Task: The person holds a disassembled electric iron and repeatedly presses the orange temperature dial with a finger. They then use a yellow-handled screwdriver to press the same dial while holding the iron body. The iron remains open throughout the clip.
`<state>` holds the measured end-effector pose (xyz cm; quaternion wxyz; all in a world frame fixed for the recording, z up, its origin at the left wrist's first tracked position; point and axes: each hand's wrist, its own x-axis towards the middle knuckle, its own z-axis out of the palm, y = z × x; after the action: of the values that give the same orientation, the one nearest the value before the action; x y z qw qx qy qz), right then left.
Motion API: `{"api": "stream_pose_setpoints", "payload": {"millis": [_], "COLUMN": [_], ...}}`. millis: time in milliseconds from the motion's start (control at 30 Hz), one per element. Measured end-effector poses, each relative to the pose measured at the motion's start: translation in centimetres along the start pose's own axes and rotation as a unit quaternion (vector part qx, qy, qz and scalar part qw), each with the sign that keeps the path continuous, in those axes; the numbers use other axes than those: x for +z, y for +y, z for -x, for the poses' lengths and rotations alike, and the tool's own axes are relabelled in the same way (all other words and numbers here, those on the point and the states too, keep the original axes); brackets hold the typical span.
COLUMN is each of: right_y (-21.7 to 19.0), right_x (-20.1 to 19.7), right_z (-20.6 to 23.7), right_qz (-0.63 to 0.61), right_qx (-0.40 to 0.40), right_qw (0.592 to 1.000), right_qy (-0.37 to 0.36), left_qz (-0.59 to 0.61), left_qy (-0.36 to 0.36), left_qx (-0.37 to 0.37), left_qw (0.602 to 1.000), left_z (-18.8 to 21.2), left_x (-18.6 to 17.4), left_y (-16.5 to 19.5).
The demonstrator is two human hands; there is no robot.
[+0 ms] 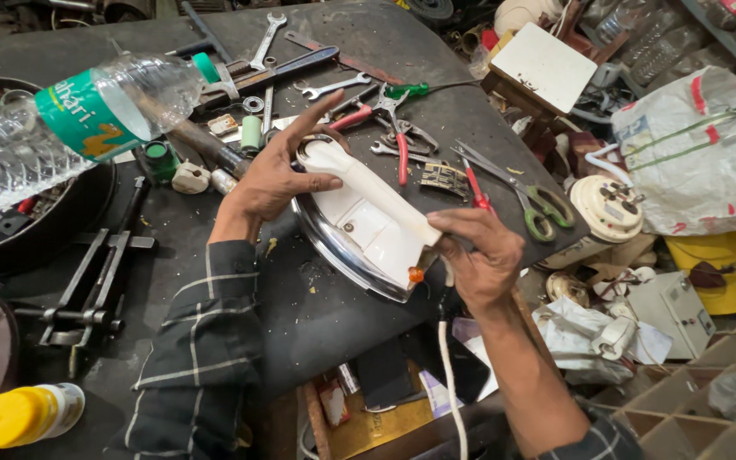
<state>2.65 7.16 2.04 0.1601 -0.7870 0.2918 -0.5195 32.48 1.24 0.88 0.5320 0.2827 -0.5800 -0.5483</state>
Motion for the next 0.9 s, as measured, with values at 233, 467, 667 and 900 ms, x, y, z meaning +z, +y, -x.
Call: {"api": "stream_pose_setpoints", "payload": {"millis": [233,467,667,900], "right_y": [-4.0,-5.3,-4.9,-5.3], "right_x": [1.1,2.4,3.0,3.5], "right_z": [-5.3,-11.1,-13.8,-14.2], "right_qz": [-0.029,0.001,-0.047,-0.103], "right_qx": [-0.025,-0.060,-0.065,-0.023], "right_qw": [0.996,0.986,0.982,0.971], "right_qy": [-0.081,-0.155,-0.173,-0.213], "left_qz": [0.016,0.011,0.009,0.008], "left_qy": [0.055,0.140,0.177,0.187], "left_qx": [0.065,0.106,0.144,0.155], "left_qw": [0.996,0.984,0.974,0.970], "left_z": [-0.1,-1.0,-1.7,-1.8], "left_x": [-1.7,-3.0,-3.5,-3.9], "left_y": [-0.6,-2.2,-3.0,-3.3]}}
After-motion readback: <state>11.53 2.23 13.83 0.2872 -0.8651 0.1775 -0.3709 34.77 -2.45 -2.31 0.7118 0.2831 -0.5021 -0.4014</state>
